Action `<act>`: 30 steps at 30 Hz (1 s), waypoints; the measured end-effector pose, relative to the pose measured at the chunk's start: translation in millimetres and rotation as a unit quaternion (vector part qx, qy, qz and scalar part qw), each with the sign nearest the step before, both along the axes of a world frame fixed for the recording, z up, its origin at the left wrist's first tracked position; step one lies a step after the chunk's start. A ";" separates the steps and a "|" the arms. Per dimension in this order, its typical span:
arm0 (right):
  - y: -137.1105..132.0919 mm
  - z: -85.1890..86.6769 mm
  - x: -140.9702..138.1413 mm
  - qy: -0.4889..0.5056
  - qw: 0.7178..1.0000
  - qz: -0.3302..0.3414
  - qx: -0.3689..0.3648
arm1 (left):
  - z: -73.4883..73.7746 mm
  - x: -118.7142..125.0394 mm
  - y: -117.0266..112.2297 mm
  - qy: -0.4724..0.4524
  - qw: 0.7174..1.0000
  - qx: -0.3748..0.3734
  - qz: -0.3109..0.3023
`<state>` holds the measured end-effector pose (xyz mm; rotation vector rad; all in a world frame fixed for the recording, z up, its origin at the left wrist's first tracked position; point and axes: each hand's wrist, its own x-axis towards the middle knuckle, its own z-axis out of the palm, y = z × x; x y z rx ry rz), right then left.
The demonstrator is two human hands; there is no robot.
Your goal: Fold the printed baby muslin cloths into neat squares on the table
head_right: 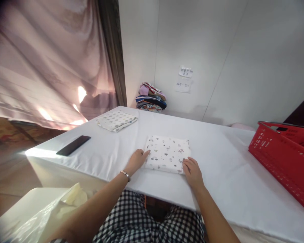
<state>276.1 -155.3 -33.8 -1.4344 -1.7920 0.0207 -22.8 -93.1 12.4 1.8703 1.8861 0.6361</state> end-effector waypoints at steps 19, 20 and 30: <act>-0.4 1.2 -1.1 0.005 1.000 0.007 0.010 | 12.8 8.5 21.8 0.060 0.997 -0.055 -0.008; -0.6 1.6 -1.3 0.005 1.000 0.007 0.011 | 12.0 9.2 22.9 0.067 0.996 -0.054 -0.006; -1.8 3.1 -3.8 0.030 0.999 -0.015 0.011 | 6.4 11.0 19.5 0.077 0.996 -0.044 0.000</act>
